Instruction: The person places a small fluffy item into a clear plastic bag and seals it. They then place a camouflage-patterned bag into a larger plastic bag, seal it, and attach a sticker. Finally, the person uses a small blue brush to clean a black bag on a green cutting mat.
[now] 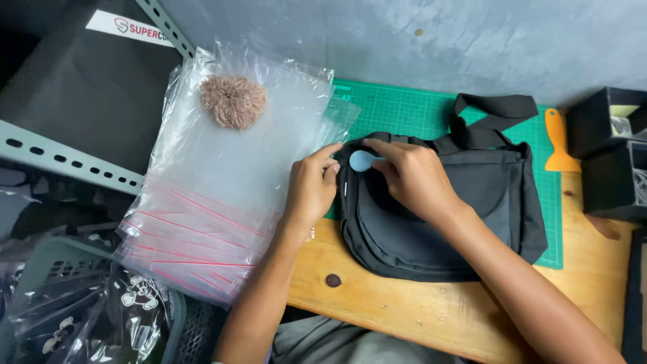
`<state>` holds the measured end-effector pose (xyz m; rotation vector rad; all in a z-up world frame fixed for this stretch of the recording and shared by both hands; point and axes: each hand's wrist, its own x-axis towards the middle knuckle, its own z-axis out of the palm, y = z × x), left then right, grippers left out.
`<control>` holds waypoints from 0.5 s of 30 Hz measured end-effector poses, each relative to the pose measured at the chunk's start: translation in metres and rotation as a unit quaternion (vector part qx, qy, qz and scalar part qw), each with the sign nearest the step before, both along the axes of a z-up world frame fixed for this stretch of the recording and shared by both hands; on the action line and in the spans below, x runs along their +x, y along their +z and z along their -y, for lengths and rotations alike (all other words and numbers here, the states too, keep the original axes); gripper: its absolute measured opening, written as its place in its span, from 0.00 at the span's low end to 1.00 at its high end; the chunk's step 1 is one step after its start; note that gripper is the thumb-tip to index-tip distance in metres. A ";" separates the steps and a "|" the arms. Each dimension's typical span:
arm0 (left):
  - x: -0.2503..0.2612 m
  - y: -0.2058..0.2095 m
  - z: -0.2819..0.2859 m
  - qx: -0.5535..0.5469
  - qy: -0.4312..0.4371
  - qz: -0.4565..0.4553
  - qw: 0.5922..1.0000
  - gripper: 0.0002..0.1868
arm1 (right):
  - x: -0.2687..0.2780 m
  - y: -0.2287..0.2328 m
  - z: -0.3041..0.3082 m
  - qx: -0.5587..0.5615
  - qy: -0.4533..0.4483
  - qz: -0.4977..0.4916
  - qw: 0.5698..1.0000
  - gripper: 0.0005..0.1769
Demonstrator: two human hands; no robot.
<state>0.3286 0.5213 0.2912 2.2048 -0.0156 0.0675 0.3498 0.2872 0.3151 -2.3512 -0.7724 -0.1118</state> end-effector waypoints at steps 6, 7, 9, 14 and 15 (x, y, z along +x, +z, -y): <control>-0.007 0.015 0.002 -0.008 0.012 0.002 1.000 0.26 | -0.022 0.033 -0.013 -0.008 0.017 -0.149 0.989 0.12; -0.008 0.015 0.001 -0.001 0.007 -0.001 1.000 0.27 | -0.027 0.047 -0.010 -0.005 0.060 -0.246 0.967 0.07; -0.007 0.006 0.001 0.008 0.008 -0.009 1.000 0.27 | -0.028 0.053 -0.003 -0.020 0.086 -0.269 0.959 0.08; -0.006 0.001 0.002 0.027 0.002 -0.014 1.000 0.28 | 0.003 0.013 0.001 -0.031 0.022 -0.107 0.993 0.07; -0.006 0.001 0.002 0.026 0.003 -0.015 1.000 0.28 | 0.004 0.013 -0.001 -0.031 0.027 -0.103 0.994 0.07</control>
